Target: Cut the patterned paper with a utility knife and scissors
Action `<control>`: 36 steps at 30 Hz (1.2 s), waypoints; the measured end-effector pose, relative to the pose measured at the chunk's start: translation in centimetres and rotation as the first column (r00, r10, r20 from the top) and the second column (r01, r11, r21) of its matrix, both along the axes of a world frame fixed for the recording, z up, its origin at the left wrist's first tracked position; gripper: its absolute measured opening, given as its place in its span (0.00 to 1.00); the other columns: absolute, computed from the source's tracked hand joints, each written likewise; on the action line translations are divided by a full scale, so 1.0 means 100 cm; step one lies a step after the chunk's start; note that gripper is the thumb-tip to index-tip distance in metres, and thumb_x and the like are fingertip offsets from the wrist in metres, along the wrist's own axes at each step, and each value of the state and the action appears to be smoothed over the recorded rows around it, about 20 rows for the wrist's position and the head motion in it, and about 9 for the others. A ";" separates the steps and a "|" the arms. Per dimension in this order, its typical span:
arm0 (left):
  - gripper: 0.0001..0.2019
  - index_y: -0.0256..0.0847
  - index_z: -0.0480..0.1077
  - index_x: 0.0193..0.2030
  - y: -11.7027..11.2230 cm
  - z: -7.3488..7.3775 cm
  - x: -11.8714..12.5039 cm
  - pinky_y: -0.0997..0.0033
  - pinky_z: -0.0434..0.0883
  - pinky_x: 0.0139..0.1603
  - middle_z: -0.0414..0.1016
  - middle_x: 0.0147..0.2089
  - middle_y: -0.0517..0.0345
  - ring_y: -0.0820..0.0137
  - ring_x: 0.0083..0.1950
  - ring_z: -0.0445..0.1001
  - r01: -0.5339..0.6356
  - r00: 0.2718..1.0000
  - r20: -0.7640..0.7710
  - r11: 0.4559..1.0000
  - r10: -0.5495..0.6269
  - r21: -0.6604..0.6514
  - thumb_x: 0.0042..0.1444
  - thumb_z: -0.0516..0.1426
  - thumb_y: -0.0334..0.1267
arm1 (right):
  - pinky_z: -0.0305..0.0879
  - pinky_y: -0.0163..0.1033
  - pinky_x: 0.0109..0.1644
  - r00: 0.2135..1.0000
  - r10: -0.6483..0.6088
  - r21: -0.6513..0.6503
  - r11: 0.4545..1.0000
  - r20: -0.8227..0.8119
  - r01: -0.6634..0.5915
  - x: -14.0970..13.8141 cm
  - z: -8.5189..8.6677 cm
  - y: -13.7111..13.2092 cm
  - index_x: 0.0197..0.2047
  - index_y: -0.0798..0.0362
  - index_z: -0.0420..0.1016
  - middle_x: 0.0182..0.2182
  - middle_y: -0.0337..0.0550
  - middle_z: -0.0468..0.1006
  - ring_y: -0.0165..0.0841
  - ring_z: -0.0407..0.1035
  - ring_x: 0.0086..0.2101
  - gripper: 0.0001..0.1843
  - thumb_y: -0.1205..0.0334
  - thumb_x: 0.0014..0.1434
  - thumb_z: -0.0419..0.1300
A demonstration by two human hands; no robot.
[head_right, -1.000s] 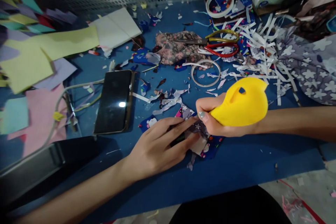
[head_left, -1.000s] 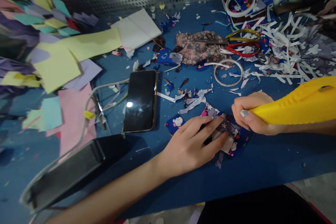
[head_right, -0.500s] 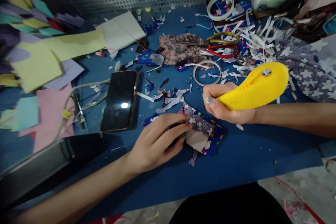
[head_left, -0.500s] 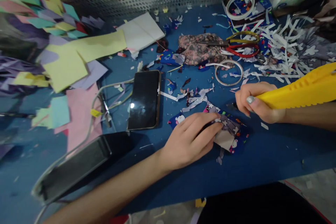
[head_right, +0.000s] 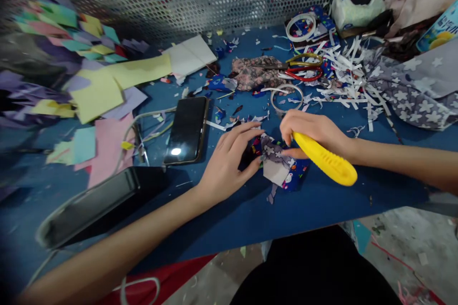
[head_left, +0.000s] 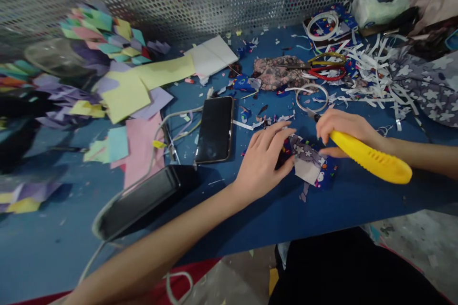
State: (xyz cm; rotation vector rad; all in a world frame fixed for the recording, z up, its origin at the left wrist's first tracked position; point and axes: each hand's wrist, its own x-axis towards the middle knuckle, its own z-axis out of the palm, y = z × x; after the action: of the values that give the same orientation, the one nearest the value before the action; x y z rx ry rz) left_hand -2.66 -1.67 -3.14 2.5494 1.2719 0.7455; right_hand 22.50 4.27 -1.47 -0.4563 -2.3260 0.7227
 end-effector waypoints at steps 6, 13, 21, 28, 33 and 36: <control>0.17 0.42 0.60 0.62 0.000 0.002 0.001 0.50 0.71 0.63 0.67 0.66 0.42 0.56 0.69 0.67 0.044 0.993 0.117 0.996 -0.035 -0.080 0.68 0.52 0.30 | 0.67 0.39 0.39 0.930 -0.113 0.218 0.975 0.351 0.036 0.037 0.003 -0.030 0.38 0.51 0.68 0.39 0.45 0.75 0.36 0.70 0.39 0.17 0.45 0.68 0.59; 0.17 0.43 0.64 0.59 -0.002 0.002 0.006 0.65 0.77 0.57 0.68 0.64 0.46 0.65 0.64 0.71 0.091 0.910 0.414 0.980 -0.009 -0.177 0.65 0.55 0.29 | 0.69 0.39 0.40 0.910 -0.182 0.277 0.958 0.374 0.078 0.039 0.000 -0.040 0.37 0.52 0.69 0.38 0.46 0.76 0.36 0.71 0.39 0.16 0.48 0.69 0.58; 0.28 0.41 0.61 0.69 0.003 0.003 0.003 0.67 0.80 0.44 0.81 0.52 0.48 0.65 0.46 0.82 0.282 0.738 0.621 0.715 0.264 -0.639 0.62 0.59 0.38 | 0.69 0.40 0.39 0.894 -0.280 0.373 0.917 0.349 0.142 0.038 0.008 -0.038 0.37 0.52 0.69 0.38 0.46 0.76 0.36 0.71 0.39 0.11 0.55 0.70 0.57; 0.16 0.43 0.78 0.55 -0.003 0.011 0.007 0.64 0.79 0.54 0.80 0.58 0.51 0.62 0.55 0.81 0.348 0.793 0.581 0.646 0.184 -0.679 0.61 0.60 0.39 | 0.69 0.40 0.40 0.899 -0.316 0.373 0.907 0.303 0.193 0.037 0.013 -0.037 0.37 0.51 0.70 0.38 0.45 0.77 0.36 0.72 0.39 0.10 0.56 0.69 0.57; 0.14 0.42 0.80 0.50 -0.005 0.011 0.006 0.68 0.80 0.45 0.84 0.50 0.53 0.65 0.46 0.83 0.244 0.850 0.499 0.712 0.170 -0.658 0.59 0.61 0.39 | 0.67 0.38 0.36 0.890 -0.350 0.355 0.904 0.292 0.239 0.043 0.026 -0.031 0.41 0.50 0.71 0.36 0.44 0.81 0.35 0.75 0.35 0.14 0.49 0.69 0.57; 0.13 0.42 0.81 0.49 -0.006 0.013 0.006 0.70 0.80 0.42 0.84 0.49 0.53 0.66 0.44 0.83 0.218 0.857 0.487 0.738 0.168 -0.638 0.58 0.61 0.40 | 0.56 0.37 0.27 0.816 -0.461 0.344 0.873 0.349 0.347 0.052 0.037 -0.028 0.37 0.50 0.71 0.25 0.39 0.78 0.31 0.69 0.23 0.20 0.40 0.66 0.56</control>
State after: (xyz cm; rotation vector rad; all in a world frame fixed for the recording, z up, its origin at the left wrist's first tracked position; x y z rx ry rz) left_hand -2.05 -2.29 -1.88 1.6145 1.0485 0.7163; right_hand 27.70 1.51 2.25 -1.0352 -2.5367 0.0962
